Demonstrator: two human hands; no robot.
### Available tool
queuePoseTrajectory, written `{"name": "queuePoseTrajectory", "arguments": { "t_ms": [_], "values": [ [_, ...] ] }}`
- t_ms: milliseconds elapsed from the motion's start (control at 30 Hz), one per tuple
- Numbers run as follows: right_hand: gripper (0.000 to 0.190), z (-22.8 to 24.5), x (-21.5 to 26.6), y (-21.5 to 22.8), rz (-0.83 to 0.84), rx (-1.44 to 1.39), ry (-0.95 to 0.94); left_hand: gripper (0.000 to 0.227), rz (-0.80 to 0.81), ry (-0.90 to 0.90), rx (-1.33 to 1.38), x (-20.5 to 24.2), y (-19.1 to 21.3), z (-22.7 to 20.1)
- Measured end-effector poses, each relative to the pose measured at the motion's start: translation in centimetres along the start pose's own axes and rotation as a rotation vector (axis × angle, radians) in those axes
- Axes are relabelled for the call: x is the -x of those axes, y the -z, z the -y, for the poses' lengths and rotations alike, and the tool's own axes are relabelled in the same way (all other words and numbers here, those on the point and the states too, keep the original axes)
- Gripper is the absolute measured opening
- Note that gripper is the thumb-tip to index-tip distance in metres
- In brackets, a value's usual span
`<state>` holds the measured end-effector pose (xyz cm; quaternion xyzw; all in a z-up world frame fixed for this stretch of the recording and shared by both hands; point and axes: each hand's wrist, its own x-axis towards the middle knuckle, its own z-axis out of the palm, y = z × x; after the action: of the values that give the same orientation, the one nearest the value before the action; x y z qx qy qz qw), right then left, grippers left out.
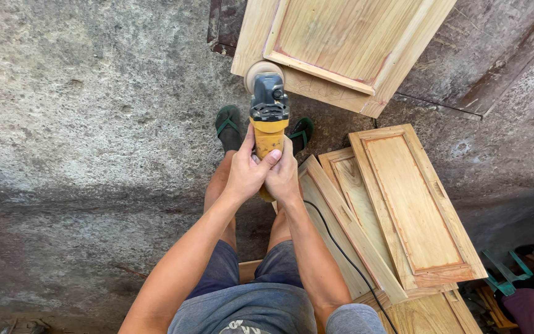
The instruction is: The person uses a handheld electric sander to smooth the surfaces and edges of several wooden panels. They reposition the panels and the sander repeatedly to cover different areas.
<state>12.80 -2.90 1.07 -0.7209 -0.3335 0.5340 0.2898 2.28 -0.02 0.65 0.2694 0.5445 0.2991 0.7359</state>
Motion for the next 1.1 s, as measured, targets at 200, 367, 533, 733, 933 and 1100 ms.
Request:
{"name": "queuePoseTrajectory", "arguments": {
  "t_ms": [200, 367, 533, 733, 933, 1100],
  "values": [
    [0.054, 0.1, 0.1, 0.8, 0.008, -0.069, -0.052, 0.087, -0.016, 0.051, -0.086, 0.0, -0.7, 0.2],
    [0.062, 0.2, -0.6, -0.4, 0.037, 0.034, 0.025, 0.082, -0.067, -0.024, -0.088, 0.0, 0.5, 0.1],
    [0.063, -0.4, -0.3, 1.0, 0.021, -0.012, 0.027, 0.083, -0.037, -0.038, -0.060, 0.0, -0.9, 0.7],
    [0.060, -2.4, 1.3, 4.5, -0.076, 0.022, -0.038, 0.089, 0.004, 0.079, -0.247, 0.2, -4.7, 1.6],
    [0.054, -3.6, 1.6, 6.2, -0.131, -0.035, -0.086, 0.091, 0.036, 0.055, -0.381, 0.4, -6.5, 1.8],
    [0.061, -2.8, 1.0, 4.8, -0.031, 0.013, -0.031, 0.085, -0.036, -0.020, -0.068, 0.8, -5.3, 2.2]
  ]
}}
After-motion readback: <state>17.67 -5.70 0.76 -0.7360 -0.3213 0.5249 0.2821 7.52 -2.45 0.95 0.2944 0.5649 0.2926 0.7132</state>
